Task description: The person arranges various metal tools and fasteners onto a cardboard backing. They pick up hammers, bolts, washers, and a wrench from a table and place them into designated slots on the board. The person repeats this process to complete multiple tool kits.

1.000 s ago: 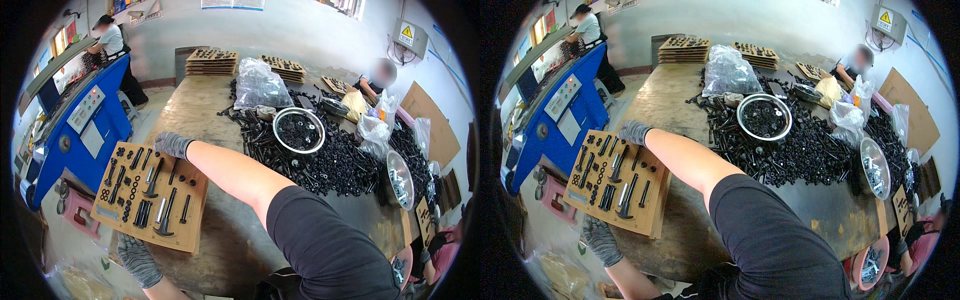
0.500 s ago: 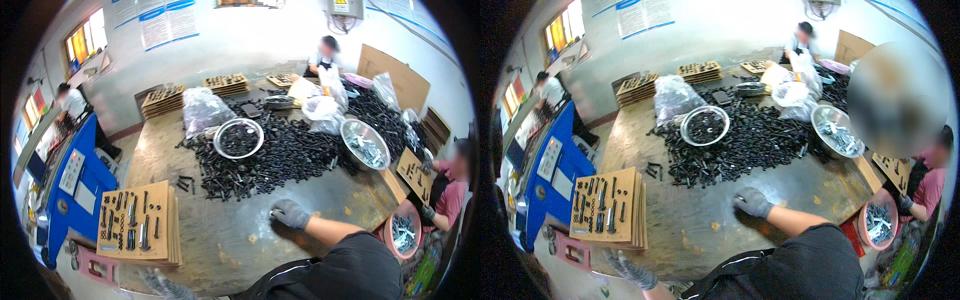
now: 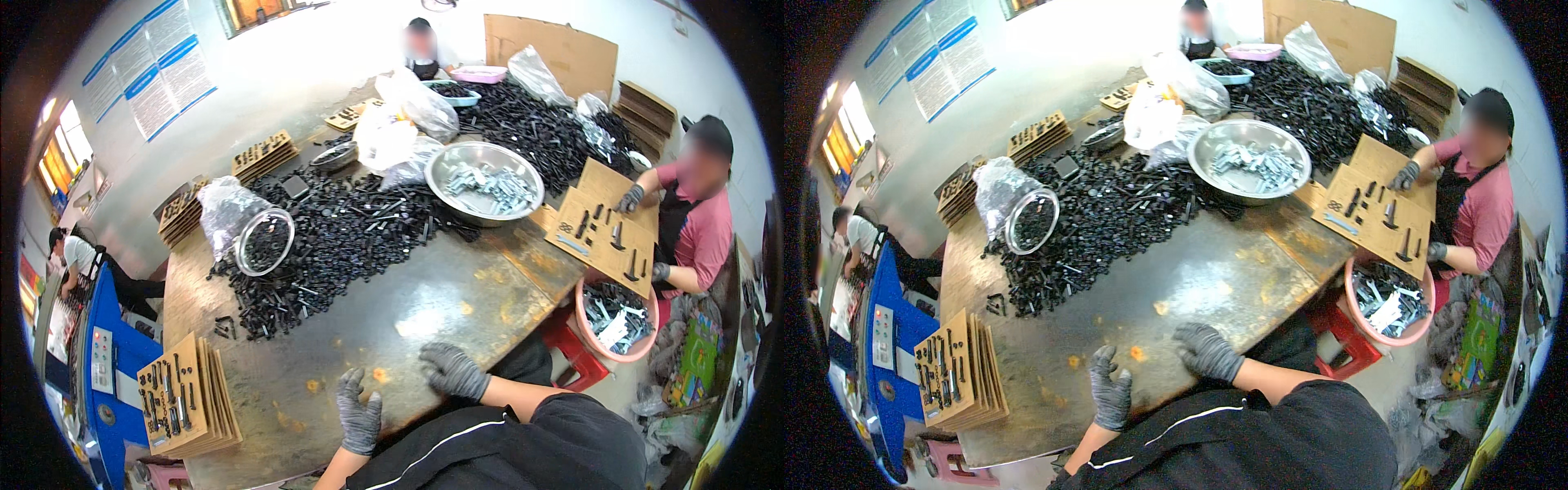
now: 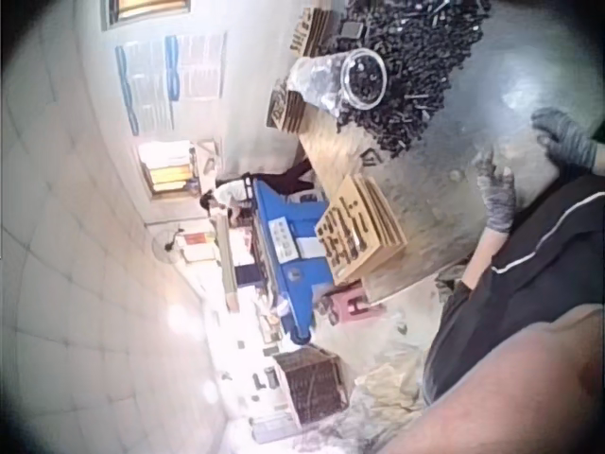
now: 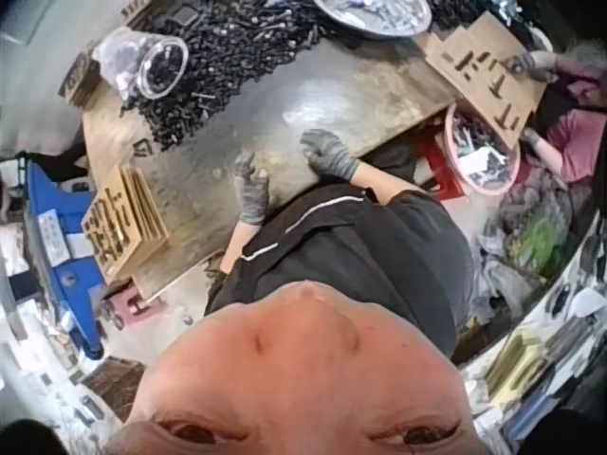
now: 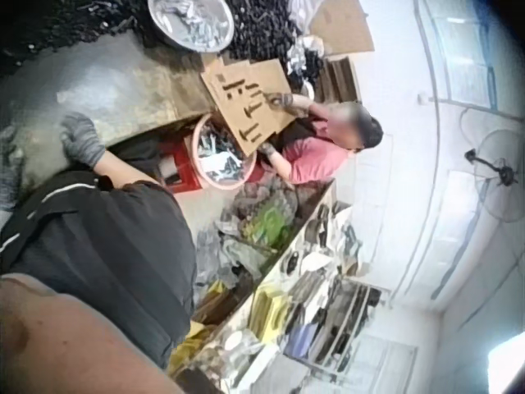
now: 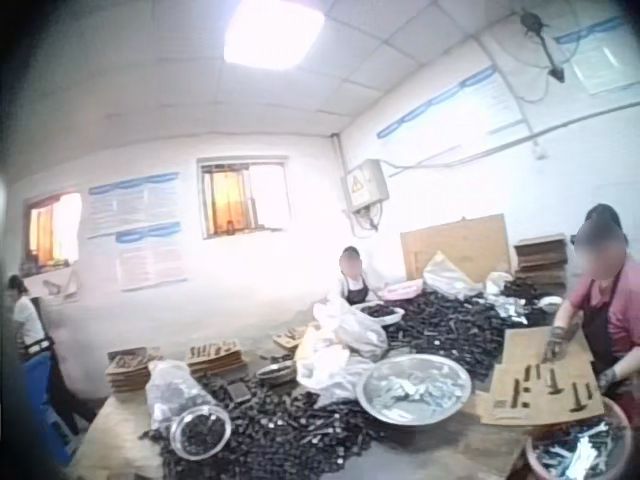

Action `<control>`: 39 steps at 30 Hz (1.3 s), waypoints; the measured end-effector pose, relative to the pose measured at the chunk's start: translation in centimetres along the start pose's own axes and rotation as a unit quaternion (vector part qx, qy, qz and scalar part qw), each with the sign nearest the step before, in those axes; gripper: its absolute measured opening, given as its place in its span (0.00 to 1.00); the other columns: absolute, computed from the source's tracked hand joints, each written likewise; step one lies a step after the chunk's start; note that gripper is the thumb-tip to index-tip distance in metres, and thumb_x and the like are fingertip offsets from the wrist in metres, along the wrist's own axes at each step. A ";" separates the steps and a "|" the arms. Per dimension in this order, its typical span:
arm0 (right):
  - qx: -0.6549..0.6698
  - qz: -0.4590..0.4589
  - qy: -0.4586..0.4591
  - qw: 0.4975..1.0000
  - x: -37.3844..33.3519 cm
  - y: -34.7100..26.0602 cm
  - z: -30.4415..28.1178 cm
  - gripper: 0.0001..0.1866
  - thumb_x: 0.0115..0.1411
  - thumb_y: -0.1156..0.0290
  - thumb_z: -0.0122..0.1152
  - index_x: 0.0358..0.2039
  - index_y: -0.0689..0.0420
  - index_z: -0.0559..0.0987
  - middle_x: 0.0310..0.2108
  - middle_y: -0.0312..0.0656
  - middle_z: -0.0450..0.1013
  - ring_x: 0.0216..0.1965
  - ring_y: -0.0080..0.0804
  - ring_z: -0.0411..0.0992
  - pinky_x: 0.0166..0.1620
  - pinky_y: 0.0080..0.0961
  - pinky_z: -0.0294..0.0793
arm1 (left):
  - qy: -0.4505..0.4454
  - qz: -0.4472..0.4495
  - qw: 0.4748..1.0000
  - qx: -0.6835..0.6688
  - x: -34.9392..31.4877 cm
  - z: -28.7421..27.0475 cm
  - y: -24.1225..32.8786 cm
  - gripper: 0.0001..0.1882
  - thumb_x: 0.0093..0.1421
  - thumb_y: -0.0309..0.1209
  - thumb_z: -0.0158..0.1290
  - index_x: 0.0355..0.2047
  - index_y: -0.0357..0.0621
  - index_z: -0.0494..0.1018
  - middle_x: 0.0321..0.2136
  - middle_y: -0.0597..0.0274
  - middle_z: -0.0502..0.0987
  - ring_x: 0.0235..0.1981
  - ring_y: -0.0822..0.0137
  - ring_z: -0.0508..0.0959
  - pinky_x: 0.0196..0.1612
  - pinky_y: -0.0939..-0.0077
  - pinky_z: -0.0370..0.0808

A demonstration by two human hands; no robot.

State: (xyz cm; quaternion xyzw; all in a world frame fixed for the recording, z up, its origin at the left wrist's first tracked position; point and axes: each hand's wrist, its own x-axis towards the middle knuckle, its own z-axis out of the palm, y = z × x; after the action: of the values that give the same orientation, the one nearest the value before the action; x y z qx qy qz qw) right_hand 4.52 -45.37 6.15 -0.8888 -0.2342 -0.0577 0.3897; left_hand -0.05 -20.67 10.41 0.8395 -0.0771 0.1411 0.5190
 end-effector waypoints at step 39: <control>0.619 0.227 0.307 0.686 -24.1 15.1 -21.9 0.44 0.44 0.76 0.72 0.62 0.58 0.61 0.57 0.43 0.67 0.58 0.44 0.66 0.60 0.41 0.68 | -0.227 0.040 0.966 0.119 -2.2 13.6 5.3 0.28 0.54 0.34 0.58 0.54 0.40 0.69 0.50 0.44 0.71 0.56 0.46 0.66 0.60 0.56 0.62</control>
State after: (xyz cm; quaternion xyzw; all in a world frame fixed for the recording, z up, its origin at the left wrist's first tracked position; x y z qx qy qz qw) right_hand -8.05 -78.89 4.32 -0.4040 0.1245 -0.0789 0.9028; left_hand -1.44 -35.24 8.48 0.9015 -0.2092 -0.0244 0.3782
